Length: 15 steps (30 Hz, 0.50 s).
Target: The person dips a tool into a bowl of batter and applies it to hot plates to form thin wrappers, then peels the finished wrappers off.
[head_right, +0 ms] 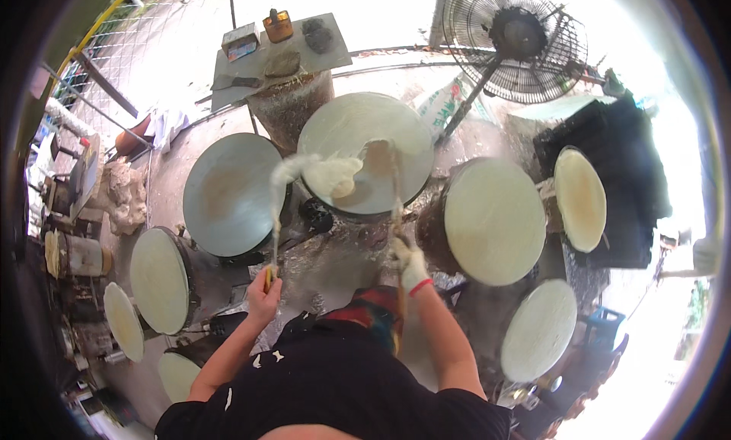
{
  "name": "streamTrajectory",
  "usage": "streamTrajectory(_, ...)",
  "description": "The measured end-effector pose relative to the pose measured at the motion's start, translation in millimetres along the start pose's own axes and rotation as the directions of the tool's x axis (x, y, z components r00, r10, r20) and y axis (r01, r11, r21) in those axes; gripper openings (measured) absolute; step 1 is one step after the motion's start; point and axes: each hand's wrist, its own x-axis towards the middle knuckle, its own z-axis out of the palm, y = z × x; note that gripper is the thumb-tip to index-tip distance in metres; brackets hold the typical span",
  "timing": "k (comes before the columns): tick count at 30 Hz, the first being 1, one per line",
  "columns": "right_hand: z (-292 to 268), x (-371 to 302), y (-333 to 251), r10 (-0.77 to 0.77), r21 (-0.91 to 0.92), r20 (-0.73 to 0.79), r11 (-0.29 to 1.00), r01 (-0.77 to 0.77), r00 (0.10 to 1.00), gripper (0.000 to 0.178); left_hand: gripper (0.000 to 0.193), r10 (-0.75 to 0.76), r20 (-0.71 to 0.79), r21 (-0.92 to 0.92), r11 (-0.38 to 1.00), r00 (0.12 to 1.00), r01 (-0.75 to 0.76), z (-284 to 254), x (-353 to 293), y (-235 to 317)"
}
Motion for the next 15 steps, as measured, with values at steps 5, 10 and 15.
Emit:
streamTrajectory(5, 121.2, 76.7, 106.4, -0.065, -0.032, 0.308, 0.996, 0.079, 0.949, 0.033, 0.019, -0.115, 0.015, -0.489, 0.866, 0.993, 0.108, -73.4, 4.0, 12.9)
streamTrajectory(10, 166.0, 70.2, 134.4, -0.406, -0.334, -0.259, 0.889, 0.313, 0.876, 0.034, 0.015, -0.242, 0.006, -0.664, 0.725, 0.97, 0.185, -142.1, -25.6, -16.5)
streamTrajectory(15, 249.2, 50.4, 139.1, -0.273, -0.051, -0.314, 0.961, 0.271, 0.909, 0.031, 0.015, -0.313, 0.029, -0.782, 0.585, 0.949, 0.217, -173.7, -46.1, -47.4)
